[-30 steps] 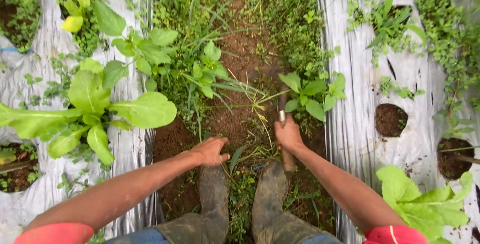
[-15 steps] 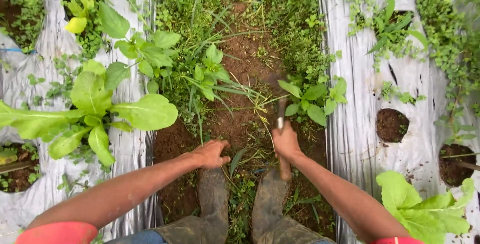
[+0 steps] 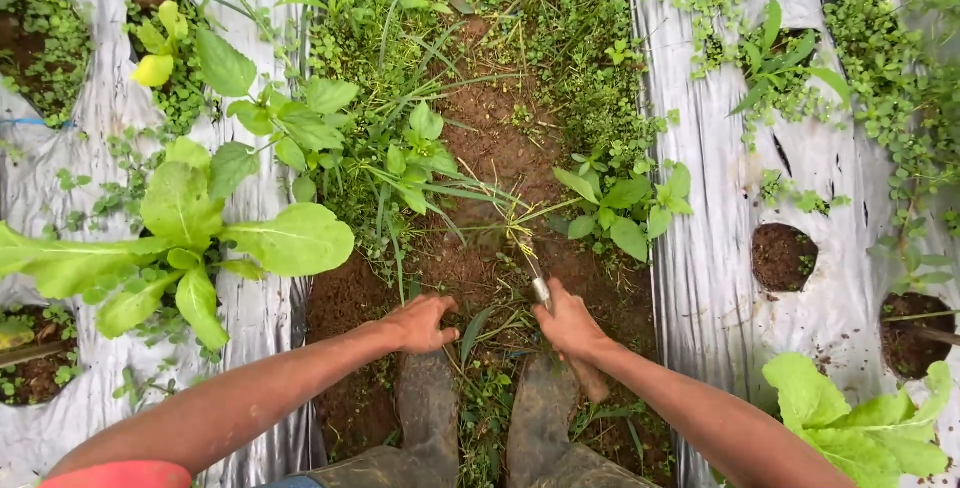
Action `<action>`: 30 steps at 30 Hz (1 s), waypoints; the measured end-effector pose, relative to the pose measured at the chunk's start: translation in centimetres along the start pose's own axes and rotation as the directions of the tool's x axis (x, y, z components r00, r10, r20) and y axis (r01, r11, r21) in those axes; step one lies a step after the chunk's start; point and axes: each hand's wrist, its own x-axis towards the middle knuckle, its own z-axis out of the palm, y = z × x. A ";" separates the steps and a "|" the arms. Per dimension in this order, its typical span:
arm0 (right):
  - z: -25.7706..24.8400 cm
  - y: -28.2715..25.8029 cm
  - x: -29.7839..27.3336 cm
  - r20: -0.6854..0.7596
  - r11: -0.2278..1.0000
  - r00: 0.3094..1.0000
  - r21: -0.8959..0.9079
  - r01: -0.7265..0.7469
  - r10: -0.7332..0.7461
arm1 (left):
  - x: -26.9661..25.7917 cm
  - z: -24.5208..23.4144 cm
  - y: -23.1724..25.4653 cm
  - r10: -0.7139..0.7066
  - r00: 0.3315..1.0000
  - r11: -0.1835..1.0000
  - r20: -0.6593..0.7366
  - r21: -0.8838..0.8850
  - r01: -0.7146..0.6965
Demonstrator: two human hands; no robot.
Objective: The person uses a hand hoe to loosen the soil and remove weeds from the ground between rows of plants. They also pull weeds by hand and clear debris from around the base of the crops.
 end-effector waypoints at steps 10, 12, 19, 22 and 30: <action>-1.9 -4.3 0.1 -0.088 0.994 0.994 0.095 -0.049 0.058 | -1.0 0.1 2.3 -0.039 0.999 0.998 -0.006 -0.047 0.038; -0.2 -1.5 -1.9 0.002 0.999 0.999 -0.017 -0.047 0.047 | -1.1 0.5 2.2 -0.004 1.000 0.999 0.007 -0.038 0.004; -0.6 -1.4 0.8 -0.105 0.990 0.994 0.137 -0.026 0.040 | -1.6 1.4 3.2 0.123 0.992 0.992 0.037 -0.027 -0.122; -0.7 -1.1 -2.4 0.033 0.998 0.999 -0.059 -0.037 0.039 | -1.8 1.6 3.6 0.083 0.997 0.994 0.000 -0.067 -0.083; 0.2 2.1 -4.0 0.145 0.989 0.983 -0.111 -0.098 0.114 | -1.8 1.5 4.0 0.072 0.997 0.995 0.021 -0.074 -0.070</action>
